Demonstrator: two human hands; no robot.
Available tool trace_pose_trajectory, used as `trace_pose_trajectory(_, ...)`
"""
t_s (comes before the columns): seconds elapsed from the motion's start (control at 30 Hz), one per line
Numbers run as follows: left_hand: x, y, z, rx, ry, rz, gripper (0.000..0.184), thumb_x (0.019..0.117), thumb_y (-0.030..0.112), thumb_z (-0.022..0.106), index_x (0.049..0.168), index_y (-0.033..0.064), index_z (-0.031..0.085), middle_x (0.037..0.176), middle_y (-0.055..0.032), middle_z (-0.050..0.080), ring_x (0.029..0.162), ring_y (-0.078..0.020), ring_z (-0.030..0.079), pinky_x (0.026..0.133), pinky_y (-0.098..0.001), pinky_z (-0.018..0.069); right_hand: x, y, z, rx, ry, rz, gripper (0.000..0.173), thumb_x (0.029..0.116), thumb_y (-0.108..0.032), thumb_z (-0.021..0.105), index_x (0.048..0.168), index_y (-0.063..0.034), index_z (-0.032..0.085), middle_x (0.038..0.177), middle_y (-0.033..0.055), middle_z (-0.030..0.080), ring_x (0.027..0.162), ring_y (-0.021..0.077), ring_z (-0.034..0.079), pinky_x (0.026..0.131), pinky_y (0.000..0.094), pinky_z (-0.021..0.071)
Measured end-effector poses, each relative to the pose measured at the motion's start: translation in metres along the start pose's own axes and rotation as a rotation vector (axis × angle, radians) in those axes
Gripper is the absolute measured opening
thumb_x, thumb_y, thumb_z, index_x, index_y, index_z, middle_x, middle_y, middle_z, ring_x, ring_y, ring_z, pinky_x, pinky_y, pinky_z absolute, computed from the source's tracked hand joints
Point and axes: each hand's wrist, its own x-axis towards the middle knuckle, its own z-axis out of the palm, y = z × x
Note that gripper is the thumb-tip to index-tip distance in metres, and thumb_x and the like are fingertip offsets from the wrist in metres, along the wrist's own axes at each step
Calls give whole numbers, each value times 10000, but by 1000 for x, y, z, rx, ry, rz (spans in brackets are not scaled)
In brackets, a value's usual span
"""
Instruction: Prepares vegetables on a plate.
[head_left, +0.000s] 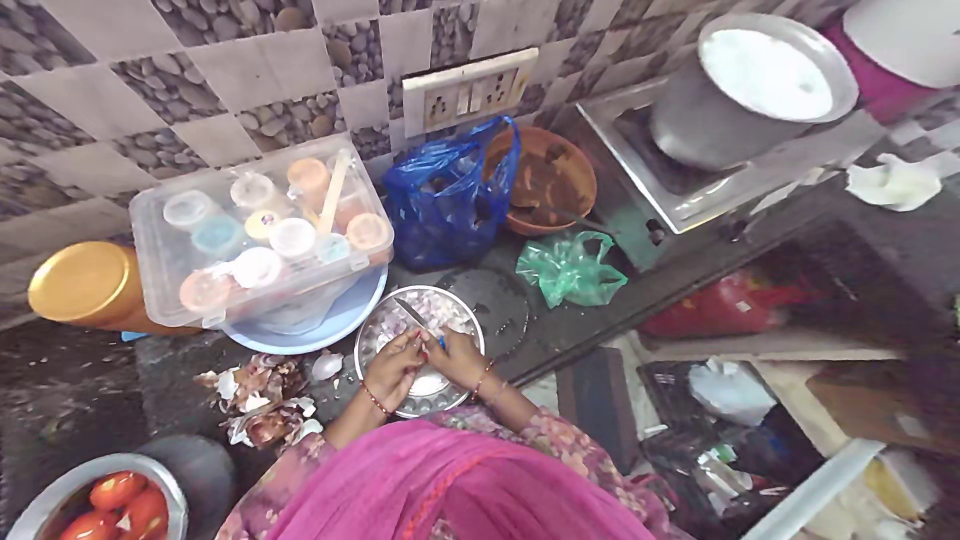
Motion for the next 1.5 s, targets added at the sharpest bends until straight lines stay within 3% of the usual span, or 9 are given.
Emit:
trace_pose_trajectory(0.2, 2, -2, -1, -24, -7, 1, 257, 908, -110, 476, 1071, 22, 625, 829, 17, 690, 698, -31, 646, 672, -194, 561, 3, 2, 4, -28, -7, 23, 540, 1095, -398, 389, 901, 56, 609, 810, 155, 606, 784, 279, 617, 753, 465, 499)
trace_pose_trajectory(0.6, 1, 2, -4, 61, 16, 53, 269, 896, -71, 528, 1133, 34, 601, 878, 1, 676, 681, -43, 626, 609, -194, 540, 10, 7, -14, 27, -73, -101, 415, 1063, -341, 479, 953, 36, 615, 800, 111, 583, 744, 205, 577, 720, 411, 486)
trace_pose_trajectory(0.77, 2, 1, -3, 87, 50, 66, 269, 900, -56, 539, 1153, 26, 576, 874, 0, 648, 681, -42, 612, 592, -187, 525, 14, 5, -19, 52, -150, -127, 408, 1086, -311, 439, 968, 36, 619, 802, 98, 571, 737, 186, 560, 719, 397, 480)
trace_pose_trajectory(0.93, 1, 4, -3, 11, 111, 102, 309, 922, -105, 453, 1195, 15, 534, 957, -16, 661, 803, -68, 654, 721, -225, 568, 12, 6, -17, 315, -150, -126, 245, 1042, -164, 459, 869, -29, 569, 728, -17, 484, 643, 48, 483, 634, 255, 444)
trace_pose_trajectory(1.0, 2, 5, -5, 8, 126, 107, 320, 930, -105, 451, 1225, -11, 532, 963, -29, 656, 818, -77, 650, 739, -226, 563, 16, 9, -18, 197, -89, -103, 293, 1051, -227, 473, 878, -18, 585, 725, 18, 501, 640, 103, 503, 630, 308, 454)
trace_pose_trajectory(1.1, -2, 8, -5, 40, 124, 96, 309, 949, -88, 462, 1240, -33, 552, 953, -32, 670, 801, -63, 650, 720, -201, 554, 15, 2, -30, -141, -71, 22, 456, 1061, -410, 466, 1076, 17, 624, 904, 170, 647, 852, 306, 651, 790, 511, 515)
trace_pose_trajectory(1.3, -7, 11, -7, 73, 93, 93, 336, 946, -67, 477, 1272, -51, 557, 976, -33, 695, 806, -52, 660, 723, -188, 547, 12, -10, -40, -363, -40, 43, 417, 1112, -283, 327, 1191, 0, 623, 1158, 212, 669, 1100, 352, 663, 928, 541, 506)
trace_pose_trajectory(1.43, -9, 11, -5, 57, 92, 93, 313, 941, -82, 491, 1242, -51, 572, 971, -35, 703, 788, -50, 664, 697, -187, 555, 14, -2, -36, -302, 48, 16, 371, 1067, -295, 488, 1237, -4, 643, 1152, 214, 689, 1073, 374, 677, 917, 571, 516)
trace_pose_trajectory(1.5, -9, 10, -6, 44, 78, 95, 327, 929, -78, 498, 1247, -54, 572, 961, -35, 710, 782, -52, 670, 694, -190, 558, 11, 5, -32, -141, 97, -66, 344, 1060, -260, 499, 1188, 27, 638, 971, 199, 692, 876, 323, 689, 810, 512, 547)
